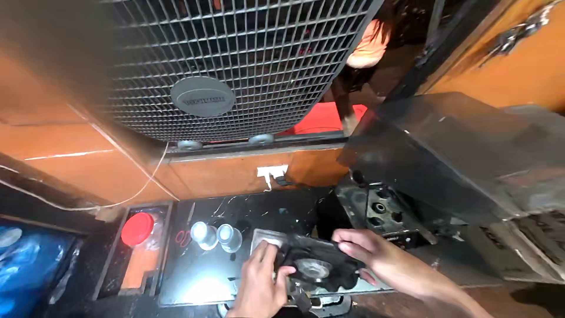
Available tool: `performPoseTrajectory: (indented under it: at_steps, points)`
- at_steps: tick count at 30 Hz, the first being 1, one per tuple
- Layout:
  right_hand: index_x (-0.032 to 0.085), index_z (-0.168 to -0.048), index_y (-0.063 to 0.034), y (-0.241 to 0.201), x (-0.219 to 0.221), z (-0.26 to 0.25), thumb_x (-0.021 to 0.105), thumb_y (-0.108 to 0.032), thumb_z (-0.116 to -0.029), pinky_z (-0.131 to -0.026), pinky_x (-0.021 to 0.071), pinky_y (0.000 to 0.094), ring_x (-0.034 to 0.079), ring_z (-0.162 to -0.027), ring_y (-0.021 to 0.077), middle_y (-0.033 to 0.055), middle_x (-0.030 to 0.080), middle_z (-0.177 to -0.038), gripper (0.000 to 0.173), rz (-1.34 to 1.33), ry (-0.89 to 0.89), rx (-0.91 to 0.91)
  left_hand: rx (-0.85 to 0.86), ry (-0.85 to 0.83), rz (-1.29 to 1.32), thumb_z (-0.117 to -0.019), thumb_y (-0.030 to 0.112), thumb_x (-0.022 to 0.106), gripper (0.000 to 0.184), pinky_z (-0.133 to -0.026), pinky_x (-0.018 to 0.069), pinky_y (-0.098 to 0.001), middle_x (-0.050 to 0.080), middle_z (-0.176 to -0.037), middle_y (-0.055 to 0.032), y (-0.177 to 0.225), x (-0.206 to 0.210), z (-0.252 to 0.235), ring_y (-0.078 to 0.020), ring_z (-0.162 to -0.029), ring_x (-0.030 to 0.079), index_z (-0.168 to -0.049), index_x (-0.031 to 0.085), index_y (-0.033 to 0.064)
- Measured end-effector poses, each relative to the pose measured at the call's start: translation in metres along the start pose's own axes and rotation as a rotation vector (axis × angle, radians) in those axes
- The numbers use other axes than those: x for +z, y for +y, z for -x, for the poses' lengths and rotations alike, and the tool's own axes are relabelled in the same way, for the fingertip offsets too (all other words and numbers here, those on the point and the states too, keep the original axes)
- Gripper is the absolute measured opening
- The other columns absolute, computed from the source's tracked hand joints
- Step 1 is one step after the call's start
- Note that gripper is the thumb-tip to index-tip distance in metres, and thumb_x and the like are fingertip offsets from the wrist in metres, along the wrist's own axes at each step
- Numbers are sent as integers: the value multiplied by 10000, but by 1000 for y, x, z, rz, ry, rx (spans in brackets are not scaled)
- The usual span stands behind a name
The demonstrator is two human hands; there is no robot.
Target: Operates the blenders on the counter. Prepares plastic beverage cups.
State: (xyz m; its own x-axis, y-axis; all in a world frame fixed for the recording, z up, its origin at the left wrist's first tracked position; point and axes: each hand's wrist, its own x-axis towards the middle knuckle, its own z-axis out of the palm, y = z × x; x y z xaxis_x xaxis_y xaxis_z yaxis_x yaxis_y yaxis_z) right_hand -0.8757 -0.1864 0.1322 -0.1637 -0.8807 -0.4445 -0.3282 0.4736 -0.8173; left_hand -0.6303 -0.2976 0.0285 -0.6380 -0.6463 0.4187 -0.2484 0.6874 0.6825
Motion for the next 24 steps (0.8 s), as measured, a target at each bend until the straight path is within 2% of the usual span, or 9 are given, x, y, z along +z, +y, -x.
performPoseTrajectory:
  at_steps: [4, 7, 10, 13, 14, 16, 18, 21, 24]
  points:
    - [591, -1340, -70, 24, 60, -46, 660, -217, -961, -626, 564, 310, 633, -705, 119, 58, 683, -1104, 412, -285, 139, -85, -331, -63, -23, -858, 214, 757, 294, -688, 611, -402, 708, -798, -110, -32, -16, 14, -205, -699, 705, -1017, 688, -23]
    - [564, -1412, -104, 52, 113, -72, 823, -295, -843, -792, 578, 437, 686, -831, 240, 125, 705, -1051, 654, 46, 298, 82, -660, -440, 4, -935, 285, 688, 362, -835, 574, -472, 710, -884, -138, -60, -15, 8, -274, -844, 710, -1159, 650, 3]
    - [636, -1360, -163, 66, 144, -75, 822, -330, -820, -978, 557, 467, 673, -1132, 301, 165, 640, -1325, 595, 242, 508, 160, -745, -588, -31, -934, 300, 697, 404, -881, 561, -494, 709, -1012, -175, -64, -13, -3, -310, -944, 704, -1217, 629, 20]
    - [701, -1322, -158, 80, 163, -74, 828, -253, -815, -879, 599, 399, 671, -1068, 312, 264, 506, -1417, 532, 238, 715, 82, -481, -583, -251, -858, 212, 758, 671, -1030, 519, -503, 490, -1490, -195, -48, -8, -11, -352, -1280, 581, -1472, 512, 96]
    - [684, -1360, -174, 89, 170, -74, 809, -232, -831, -836, 607, 393, 680, -1016, 301, 267, 536, -1377, 547, 232, 769, 50, -280, -581, -296, -855, 230, 750, 732, -1135, 411, -541, 395, -1591, -178, -51, -1, -10, -354, -1417, 457, -1524, 472, 121]
    - [574, -1483, -150, 107, 184, -66, 759, -274, -888, -755, 611, 406, 692, -888, 281, 270, 578, -1325, 635, 187, 828, 39, 14, -650, -359, -974, 419, 545, 741, -1219, 132, -683, 205, -1706, -89, -67, 22, -6, -344, -1569, 174, -1622, 306, 150]
    - [425, -1550, -42, 112, 199, -41, 706, -361, -951, -910, 583, 494, 680, -1038, 348, 276, 564, -1372, 735, -21, 713, 204, 91, -681, -441, -1005, 568, 353, 782, -1204, 55, -724, 145, -1723, -39, -81, 39, 1, -326, -1585, 102, -1648, 212, 145]
    - [658, -1250, 65, 128, 223, -19, 620, -387, -1017, -1002, 528, 513, 695, -1060, 315, 234, 717, -1118, 509, -368, 528, 292, 110, -645, -516, -986, 590, 326, 795, -1187, 97, -734, 227, -1702, -56, -82, 47, -1, -354, -1557, 219, -1639, 251, 141]
    - [687, -860, -30, 140, 241, -40, 614, -169, -959, -692, 559, 275, 639, -657, 68, -9, 665, -691, 186, -787, 674, 121, 86, -618, -474, -976, 560, 396, 771, -1168, 125, -754, 290, -1677, -97, -80, 41, -7, -414, -1506, 321, -1620, 314, 145]
